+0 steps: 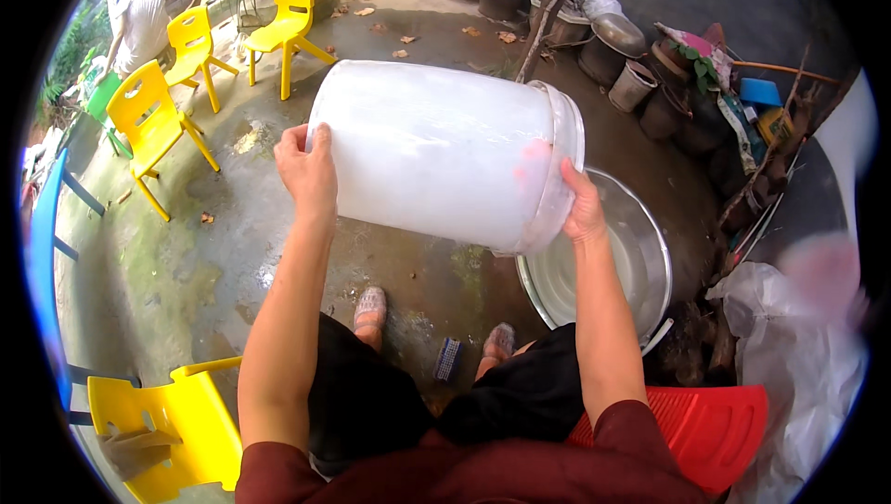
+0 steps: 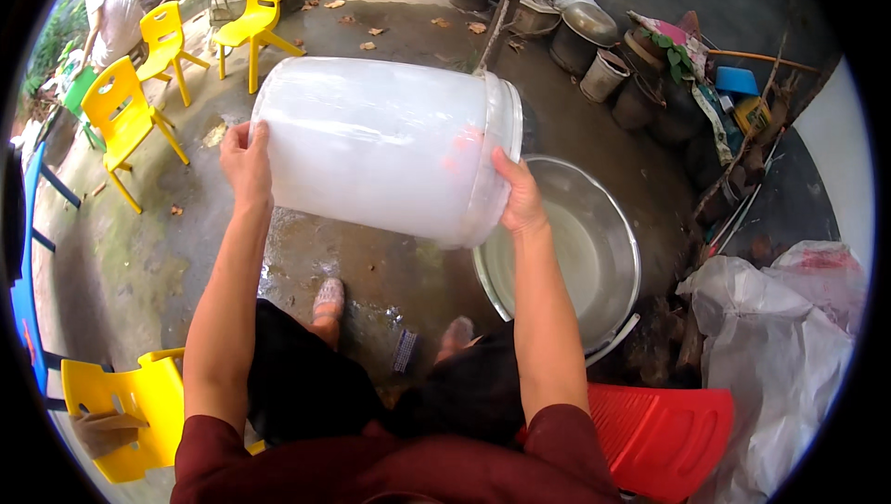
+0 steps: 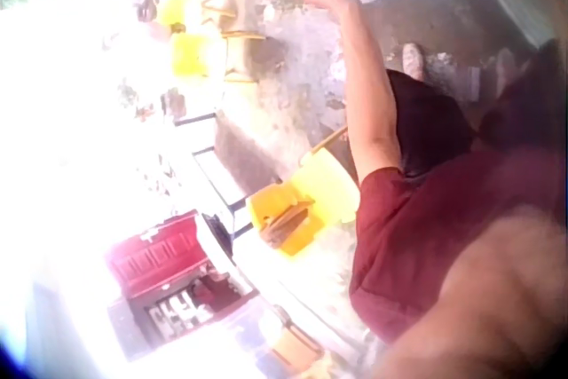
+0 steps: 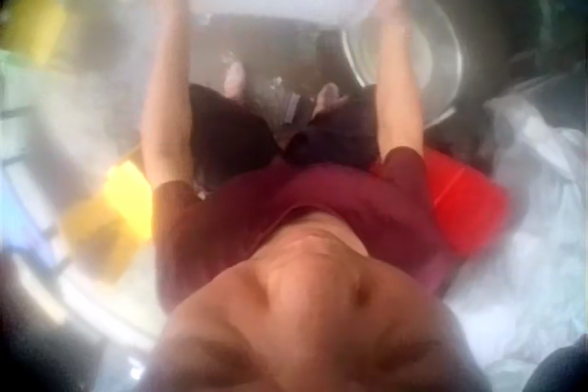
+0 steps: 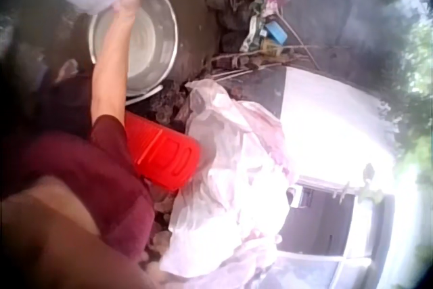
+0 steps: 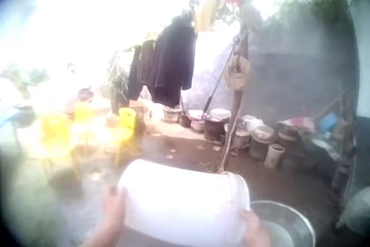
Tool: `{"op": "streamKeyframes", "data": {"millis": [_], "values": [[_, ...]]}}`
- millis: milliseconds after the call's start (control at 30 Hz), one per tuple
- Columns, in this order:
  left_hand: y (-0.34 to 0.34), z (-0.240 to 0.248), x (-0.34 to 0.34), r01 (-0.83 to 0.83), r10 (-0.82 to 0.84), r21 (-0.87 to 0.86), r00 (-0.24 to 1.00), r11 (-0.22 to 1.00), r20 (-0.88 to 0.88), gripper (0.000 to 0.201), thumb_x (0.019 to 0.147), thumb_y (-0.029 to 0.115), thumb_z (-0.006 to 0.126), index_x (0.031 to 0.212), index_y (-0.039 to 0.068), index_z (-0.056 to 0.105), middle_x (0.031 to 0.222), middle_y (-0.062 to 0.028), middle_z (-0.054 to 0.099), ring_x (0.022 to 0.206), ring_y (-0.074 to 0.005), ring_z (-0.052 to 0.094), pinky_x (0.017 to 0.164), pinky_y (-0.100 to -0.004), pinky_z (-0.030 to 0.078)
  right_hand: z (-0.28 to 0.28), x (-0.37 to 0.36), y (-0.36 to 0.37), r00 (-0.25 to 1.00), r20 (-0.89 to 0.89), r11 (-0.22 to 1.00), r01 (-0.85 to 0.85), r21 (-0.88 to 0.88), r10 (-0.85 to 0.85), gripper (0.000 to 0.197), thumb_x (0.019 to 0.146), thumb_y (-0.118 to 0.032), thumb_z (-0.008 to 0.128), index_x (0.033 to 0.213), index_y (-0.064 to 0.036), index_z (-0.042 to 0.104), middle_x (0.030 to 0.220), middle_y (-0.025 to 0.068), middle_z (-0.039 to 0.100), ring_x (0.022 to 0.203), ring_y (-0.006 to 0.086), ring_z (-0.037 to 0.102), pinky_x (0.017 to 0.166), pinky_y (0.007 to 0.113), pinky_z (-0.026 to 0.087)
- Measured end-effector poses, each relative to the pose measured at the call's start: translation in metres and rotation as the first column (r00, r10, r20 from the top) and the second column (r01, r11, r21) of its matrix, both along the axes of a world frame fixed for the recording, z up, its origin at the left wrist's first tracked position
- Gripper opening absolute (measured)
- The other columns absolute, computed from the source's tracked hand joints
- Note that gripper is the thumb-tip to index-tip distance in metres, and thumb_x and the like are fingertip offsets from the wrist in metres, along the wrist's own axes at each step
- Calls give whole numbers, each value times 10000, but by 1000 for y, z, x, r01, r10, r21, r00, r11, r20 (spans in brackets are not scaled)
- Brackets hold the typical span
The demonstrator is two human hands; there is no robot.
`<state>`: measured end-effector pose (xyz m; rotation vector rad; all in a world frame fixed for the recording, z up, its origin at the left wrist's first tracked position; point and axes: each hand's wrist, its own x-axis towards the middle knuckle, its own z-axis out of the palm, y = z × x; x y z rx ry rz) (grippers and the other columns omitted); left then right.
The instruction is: The person washes a white bucket and a large metal basin by hand and using a blue brush, scrubbing the interior and exterior surfaces with water.
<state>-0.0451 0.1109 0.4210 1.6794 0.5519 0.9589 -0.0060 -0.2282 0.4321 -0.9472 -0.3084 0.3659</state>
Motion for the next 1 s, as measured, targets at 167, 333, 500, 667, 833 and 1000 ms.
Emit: {"op": "streamKeyframes", "data": {"millis": [167,333,500,667,833,1000], "values": [[-34,-4,-9,-15,13,-47,999,999,-42,182,802,125,629,899,-17,569,918,-108,485,831,-221,475,773,-339,410,-37,36,-5,864,-36,821,463,-334,-502,354,896,-236,553,1138,22,556,1085,123,616,993,242,590,879,380,471],[-55,9,-32,135,-135,-8,991,991,-16,166,799,42,579,956,-11,566,930,-123,487,879,-231,485,806,-327,404,-46,36,-12,724,-279,775,584,-241,-632,354,909,-304,510,1094,-13,590,1079,118,623,979,250,595,907,381,450],[-99,53,-67,228,-288,295,941,928,176,291,796,-66,505,1071,2,570,969,-148,494,922,-260,497,831,-323,406,-49,40,-30,736,-289,780,623,-63,-612,408,934,-362,425,1122,-37,584,1126,107,609,1039,262,568,944,397,423],[-115,55,-84,276,-377,351,889,895,260,347,796,-108,491,1120,-5,561,980,-157,513,914,-266,499,797,-309,416,-57,46,-34,751,-257,771,636,33,-608,442,940,-385,390,1152,-41,568,1175,105,586,1081,268,545,961,401,411],[-122,48,-96,304,-453,473,858,827,242,327,803,-105,496,1107,-14,575,1021,-141,513,959,-249,502,834,-290,408,-59,46,-32,743,-271,742,658,128,-612,432,937,-396,384,1140,-66,575,1146,91,601,1059,265,554,932,405,432],[-123,42,-98,268,-529,599,788,755,314,326,773,-135,540,1075,-22,591,1008,-135,519,969,-285,513,836,-348,432,-60,52,-32,756,-283,716,653,248,-591,452,941,-422,358,1162,-85,563,1183,75,577,1093,265,528,945,402,420]]}}
